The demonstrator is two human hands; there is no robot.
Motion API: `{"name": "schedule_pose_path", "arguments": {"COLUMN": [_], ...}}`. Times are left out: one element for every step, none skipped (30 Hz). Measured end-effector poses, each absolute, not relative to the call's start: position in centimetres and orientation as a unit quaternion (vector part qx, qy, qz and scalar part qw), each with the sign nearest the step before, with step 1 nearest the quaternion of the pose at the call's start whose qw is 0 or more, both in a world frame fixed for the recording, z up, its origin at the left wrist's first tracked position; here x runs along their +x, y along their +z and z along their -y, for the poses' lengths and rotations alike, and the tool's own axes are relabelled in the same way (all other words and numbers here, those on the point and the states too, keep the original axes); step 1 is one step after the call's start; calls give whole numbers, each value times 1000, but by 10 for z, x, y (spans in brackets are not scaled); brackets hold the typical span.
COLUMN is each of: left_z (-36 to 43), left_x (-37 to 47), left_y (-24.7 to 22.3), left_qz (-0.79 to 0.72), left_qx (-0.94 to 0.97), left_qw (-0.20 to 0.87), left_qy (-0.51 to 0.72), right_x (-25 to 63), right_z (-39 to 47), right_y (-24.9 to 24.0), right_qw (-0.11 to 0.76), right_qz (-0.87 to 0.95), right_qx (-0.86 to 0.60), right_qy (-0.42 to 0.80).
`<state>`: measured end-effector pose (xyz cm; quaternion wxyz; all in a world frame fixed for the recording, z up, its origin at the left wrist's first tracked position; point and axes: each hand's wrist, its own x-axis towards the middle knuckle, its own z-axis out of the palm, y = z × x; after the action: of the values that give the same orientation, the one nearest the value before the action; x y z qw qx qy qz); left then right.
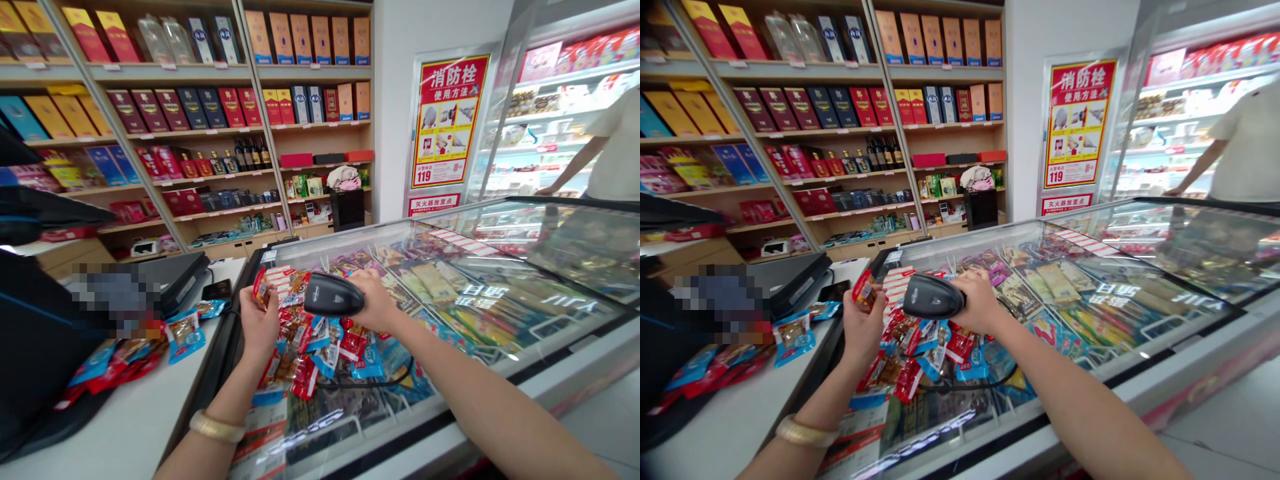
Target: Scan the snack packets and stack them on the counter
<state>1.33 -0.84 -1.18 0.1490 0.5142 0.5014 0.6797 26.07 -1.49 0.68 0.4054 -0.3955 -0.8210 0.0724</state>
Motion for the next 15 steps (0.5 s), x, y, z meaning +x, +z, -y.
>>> {"name": "schedule_pose_path", "arguments": {"left_z": [8,7,7,7,7,7,7,7,6,6,6,7,7,8,9], "left_x": [13,13,13,13,13,13,12,12,12,11,12,12,13,13,14], "left_y": [-12,-13,-13,-13,-13,-13,-13,-13,-13,-14,-14,-14,-15,-15,-14], "left_qz": [-501,-502,-502,-503,-503,-503,-501,-499,-496,-495,-496,-496,-496,-495,-492], "left_qx": [515,515,515,516,518,519,520,520,519,516,513,512,513,517,524], "left_qw": [148,147,147,147,148,149,152,154,158,161,162,164,166,167,171], "left_qy": [679,679,679,677,676,675,675,676,678,680,682,682,680,677,674], "right_x": [260,260,260,261,261,261,262,262,262,262,262,262,262,263,263], "right_z": [15,15,15,15,14,13,13,13,12,12,12,12,11,11,10], "right_y": [7,7,6,6,5,5,4,4,4,3,3,2,2,1,0], "right_qw": [405,405,406,406,407,408,408,408,408,409,411,416,421,426,431], "right_qz": [820,820,820,820,821,820,820,821,821,820,820,819,819,817,815], "right_qx": [-397,-397,-397,-396,-396,-395,-396,-396,-396,-395,-394,-391,-387,-385,-385], "right_qy": [73,72,71,70,68,66,64,62,60,58,57,55,53,49,43]}}
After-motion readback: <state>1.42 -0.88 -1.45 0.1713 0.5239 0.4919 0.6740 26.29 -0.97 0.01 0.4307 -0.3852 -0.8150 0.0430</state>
